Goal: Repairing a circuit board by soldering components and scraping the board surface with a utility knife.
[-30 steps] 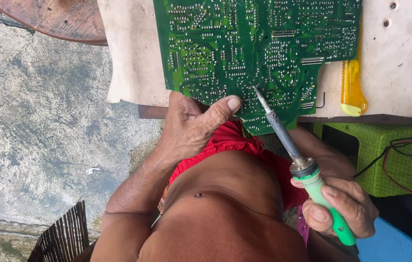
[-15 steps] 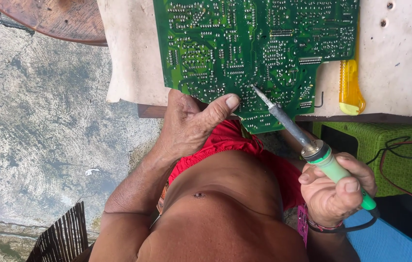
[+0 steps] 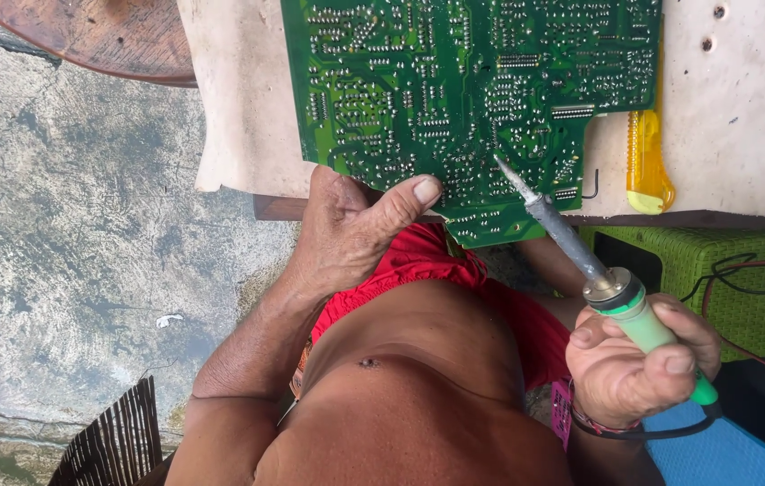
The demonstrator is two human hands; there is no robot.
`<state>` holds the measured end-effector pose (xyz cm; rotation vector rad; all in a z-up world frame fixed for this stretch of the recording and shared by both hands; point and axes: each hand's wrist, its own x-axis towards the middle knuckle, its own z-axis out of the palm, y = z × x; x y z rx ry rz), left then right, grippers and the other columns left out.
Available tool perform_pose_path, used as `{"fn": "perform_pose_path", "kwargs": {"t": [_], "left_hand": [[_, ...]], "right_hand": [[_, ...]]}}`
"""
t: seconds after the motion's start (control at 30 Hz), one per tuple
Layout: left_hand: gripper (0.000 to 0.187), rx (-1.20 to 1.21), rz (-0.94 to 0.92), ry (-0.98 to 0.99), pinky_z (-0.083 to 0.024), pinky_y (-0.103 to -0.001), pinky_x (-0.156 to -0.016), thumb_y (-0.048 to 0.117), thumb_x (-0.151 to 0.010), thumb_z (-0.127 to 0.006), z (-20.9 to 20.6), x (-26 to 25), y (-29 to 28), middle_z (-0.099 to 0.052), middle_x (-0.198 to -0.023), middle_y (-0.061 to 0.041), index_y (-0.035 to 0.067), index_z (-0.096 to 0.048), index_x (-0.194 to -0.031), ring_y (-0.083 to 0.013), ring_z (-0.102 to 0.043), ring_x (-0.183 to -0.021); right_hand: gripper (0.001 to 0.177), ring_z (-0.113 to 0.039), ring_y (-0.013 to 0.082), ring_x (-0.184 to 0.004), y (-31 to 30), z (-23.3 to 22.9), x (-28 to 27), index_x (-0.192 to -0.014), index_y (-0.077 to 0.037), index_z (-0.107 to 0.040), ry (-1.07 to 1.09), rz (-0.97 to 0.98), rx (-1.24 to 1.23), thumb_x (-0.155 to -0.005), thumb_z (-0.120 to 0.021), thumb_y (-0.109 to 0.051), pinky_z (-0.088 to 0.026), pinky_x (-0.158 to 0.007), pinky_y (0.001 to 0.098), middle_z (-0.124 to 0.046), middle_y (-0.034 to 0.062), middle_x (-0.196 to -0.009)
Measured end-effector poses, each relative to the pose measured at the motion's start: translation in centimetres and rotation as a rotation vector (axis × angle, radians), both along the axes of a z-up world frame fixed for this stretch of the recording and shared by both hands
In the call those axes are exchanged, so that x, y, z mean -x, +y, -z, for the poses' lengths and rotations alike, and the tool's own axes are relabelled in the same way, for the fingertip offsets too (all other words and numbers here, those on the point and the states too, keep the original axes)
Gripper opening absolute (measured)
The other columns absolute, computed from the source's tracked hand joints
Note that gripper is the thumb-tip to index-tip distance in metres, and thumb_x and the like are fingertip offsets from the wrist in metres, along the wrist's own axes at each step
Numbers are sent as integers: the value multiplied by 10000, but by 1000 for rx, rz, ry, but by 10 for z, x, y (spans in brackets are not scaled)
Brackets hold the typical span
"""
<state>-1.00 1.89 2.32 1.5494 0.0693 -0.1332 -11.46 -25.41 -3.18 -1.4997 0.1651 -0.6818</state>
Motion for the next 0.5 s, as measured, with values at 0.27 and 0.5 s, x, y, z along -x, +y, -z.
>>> {"fn": "perform_pose_path", "kwargs": {"t": [0.27,0.5], "left_hand": [[711,-4,78,-67,-69,-314,-492,402,-929,-696,19,5,5,-186,-480,91,192,-170,-500,-68,-154,-478],[155,484,86,-143,-461,-309,-698,48,-941,-637,-5,7,-9,-502,-644,-4,58,-536,-823,-43,-432,-669]], "right_hand": [[257,-646,428,-527,-4,-2,-46,-1248,-43,-509,-605,-114,683,-1075,-501,-233,-411,-535,400,-569,363,-769],[316,-657,466,-722,43,-35,-103,-1004,17,-635,-809,-350,805,-808,-868,102,-575,-604,501,-555,326,-902]]}}
